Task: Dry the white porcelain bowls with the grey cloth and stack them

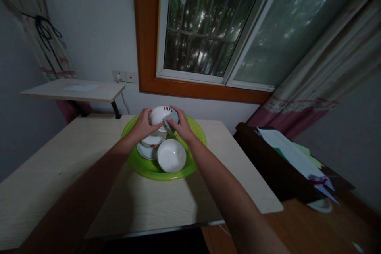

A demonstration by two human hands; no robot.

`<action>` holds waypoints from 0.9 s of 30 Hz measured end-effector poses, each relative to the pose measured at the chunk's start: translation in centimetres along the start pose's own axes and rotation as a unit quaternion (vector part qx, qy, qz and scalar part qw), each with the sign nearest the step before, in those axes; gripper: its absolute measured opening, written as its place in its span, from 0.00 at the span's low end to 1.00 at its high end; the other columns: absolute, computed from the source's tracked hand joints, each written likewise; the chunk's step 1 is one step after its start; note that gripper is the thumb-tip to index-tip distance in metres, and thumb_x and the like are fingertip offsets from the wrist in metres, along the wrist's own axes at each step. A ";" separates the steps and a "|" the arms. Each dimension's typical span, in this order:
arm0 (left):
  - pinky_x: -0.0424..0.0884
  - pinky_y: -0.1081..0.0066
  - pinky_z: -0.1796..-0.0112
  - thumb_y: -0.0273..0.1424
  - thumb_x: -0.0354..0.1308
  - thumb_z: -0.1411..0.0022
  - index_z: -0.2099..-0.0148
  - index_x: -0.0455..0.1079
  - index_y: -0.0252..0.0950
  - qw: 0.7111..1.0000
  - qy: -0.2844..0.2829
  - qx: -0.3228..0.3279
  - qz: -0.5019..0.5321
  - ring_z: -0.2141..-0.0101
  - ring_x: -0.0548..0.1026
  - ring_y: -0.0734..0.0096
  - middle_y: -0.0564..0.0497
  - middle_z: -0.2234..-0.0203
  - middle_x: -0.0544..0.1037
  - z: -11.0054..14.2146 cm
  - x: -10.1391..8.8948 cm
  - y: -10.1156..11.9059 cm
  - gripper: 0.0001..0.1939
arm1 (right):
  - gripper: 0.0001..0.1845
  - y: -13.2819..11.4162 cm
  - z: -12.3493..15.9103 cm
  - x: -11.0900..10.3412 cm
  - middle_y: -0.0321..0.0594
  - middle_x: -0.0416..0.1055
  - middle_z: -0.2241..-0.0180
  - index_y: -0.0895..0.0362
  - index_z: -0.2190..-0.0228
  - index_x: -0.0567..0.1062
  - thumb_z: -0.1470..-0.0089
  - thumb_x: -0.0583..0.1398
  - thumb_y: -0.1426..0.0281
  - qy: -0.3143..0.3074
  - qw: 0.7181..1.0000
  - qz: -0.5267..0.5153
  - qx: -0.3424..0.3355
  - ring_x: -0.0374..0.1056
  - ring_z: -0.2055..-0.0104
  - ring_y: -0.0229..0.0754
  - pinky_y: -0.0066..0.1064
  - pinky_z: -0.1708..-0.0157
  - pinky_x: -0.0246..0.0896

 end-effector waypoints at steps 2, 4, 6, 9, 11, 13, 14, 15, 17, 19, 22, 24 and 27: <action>0.73 0.60 0.52 0.43 0.69 0.50 0.42 0.59 0.42 1.000 0.002 0.008 -0.009 0.46 0.74 0.56 0.41 0.45 0.70 0.1 0.0 0.3 0.37 | 0.32 0.2 0.0 0.0 0.46 0.66 0.46 0.50 0.40 0.67 0.44 0.64 0.56 0.003 1.000 0.001 0.005 0.64 0.41 0.50 0.45 0.37 0.58; 0.73 0.60 0.52 0.43 0.69 0.50 0.42 0.59 0.42 1.000 0.003 0.015 -0.012 0.46 0.74 0.55 0.41 0.45 0.70 0.3 0.0 0.5 0.36 | 0.33 0.2 0.0 0.1 0.46 0.67 0.46 0.50 0.40 0.67 0.45 0.65 0.57 0.006 1.000 0.004 0.007 0.64 0.42 0.50 0.45 0.38 0.58; 0.73 0.61 0.52 0.44 0.68 0.50 0.42 0.59 0.42 1.000 0.005 0.023 -0.013 0.46 0.74 0.56 0.41 0.45 0.70 0.3 0.0 0.7 0.36 | 0.33 0.3 -0.1 0.1 0.46 0.67 0.46 0.51 0.41 0.68 0.46 0.66 0.58 0.007 1.000 0.005 0.006 0.64 0.42 0.50 0.45 0.38 0.58; 0.73 0.61 0.53 0.44 0.68 0.50 0.42 0.59 0.41 0.999 0.007 0.029 -0.017 0.47 0.74 0.56 0.41 0.45 0.70 0.4 -0.1 0.6 0.37 | 0.32 0.4 -0.2 0.1 0.46 0.68 0.45 0.52 0.41 0.68 0.46 0.64 0.59 0.007 1.000 -0.006 0.007 0.65 0.42 0.50 0.45 0.37 0.58; 0.73 0.62 0.54 0.44 0.69 0.50 0.41 0.58 0.42 1.000 0.008 0.020 -0.017 0.47 0.74 0.57 0.41 0.44 0.70 0.3 -0.1 0.5 0.37 | 0.30 0.6 -0.3 -0.1 0.46 0.69 0.44 0.53 0.42 0.69 0.45 0.62 0.60 0.011 0.999 -0.032 0.013 0.65 0.41 0.50 0.45 0.37 0.58; 0.73 0.62 0.55 0.44 0.68 0.49 0.41 0.56 0.42 1.000 0.006 0.005 -0.012 0.48 0.74 0.57 0.41 0.43 0.69 0.3 -0.2 0.3 0.39 | 0.29 1.0 -0.4 -0.2 0.46 0.69 0.42 0.54 0.42 0.69 0.43 0.60 0.61 0.014 0.998 -0.062 0.028 0.65 0.40 0.50 0.45 0.36 0.57; 0.73 0.63 0.55 0.45 0.69 0.49 0.40 0.56 0.43 1.000 0.003 0.000 -0.009 0.48 0.74 0.58 0.41 0.43 0.69 0.3 -0.2 0.2 0.39 | 0.28 1.1 -0.5 -0.3 0.45 0.69 0.41 0.54 0.42 0.68 0.43 0.60 0.61 0.015 0.996 -0.074 0.035 0.65 0.40 0.50 0.45 0.36 0.57; 0.73 0.63 0.55 0.45 0.69 0.49 0.40 0.55 0.43 1.000 -0.001 -0.005 -0.005 0.48 0.74 0.58 0.41 0.43 0.69 0.3 -0.2 0.2 0.39 | 0.28 1.3 -0.5 -0.3 0.45 0.69 0.41 0.54 0.42 0.68 0.43 0.59 0.61 0.016 0.996 -0.083 0.042 0.65 0.40 0.50 0.45 0.36 0.56; 0.73 0.63 0.54 0.45 0.69 0.49 0.41 0.55 0.43 1.000 -0.001 -0.009 0.003 0.48 0.75 0.59 0.42 0.43 0.69 0.3 -0.1 0.1 0.39 | 0.29 1.4 -0.5 -0.4 0.45 0.69 0.41 0.54 0.42 0.68 0.42 0.60 0.59 0.020 0.995 -0.089 0.051 0.65 0.39 0.49 0.44 0.36 0.57; 0.73 0.63 0.54 0.44 0.69 0.49 0.41 0.55 0.43 1.000 0.003 -0.005 0.010 0.48 0.74 0.59 0.42 0.43 0.69 0.3 -0.1 0.1 0.39 | 0.31 1.4 -0.4 -0.3 0.46 0.69 0.40 0.55 0.41 0.68 0.43 0.61 0.57 0.024 0.995 -0.087 0.054 0.65 0.39 0.49 0.43 0.36 0.57; 0.73 0.63 0.53 0.44 0.69 0.49 0.41 0.55 0.42 1.000 0.008 0.003 0.010 0.47 0.74 0.59 0.41 0.43 0.69 0.4 -0.1 0.0 0.39 | 0.35 1.2 -0.2 -0.1 0.47 0.67 0.39 0.55 0.40 0.67 0.46 0.65 0.55 0.023 0.995 -0.080 0.055 0.64 0.39 0.49 0.42 0.36 0.57; 0.73 0.62 0.53 0.44 0.69 0.50 0.41 0.55 0.42 1.000 0.009 0.009 0.005 0.47 0.74 0.59 0.41 0.43 0.70 0.4 0.0 -0.1 0.39 | 0.38 1.1 -0.2 0.1 0.47 0.66 0.39 0.54 0.40 0.66 0.48 0.66 0.54 0.020 0.995 -0.076 0.054 0.64 0.39 0.50 0.42 0.36 0.57; 0.74 0.62 0.54 0.44 0.70 0.50 0.42 0.56 0.42 1.000 0.015 0.020 0.002 0.48 0.74 0.58 0.42 0.44 0.70 0.3 0.0 -0.1 0.38 | 0.37 1.3 -0.2 0.2 0.46 0.67 0.40 0.53 0.40 0.66 0.47 0.66 0.54 0.016 0.995 -0.084 0.054 0.64 0.39 0.50 0.42 0.36 0.57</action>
Point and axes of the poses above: each hand's wrist, its own z-axis away from the middle knuckle, its own x-axis out of the palm, y = z × x, the point moved 6 cm from there along -z, towards the middle knuckle
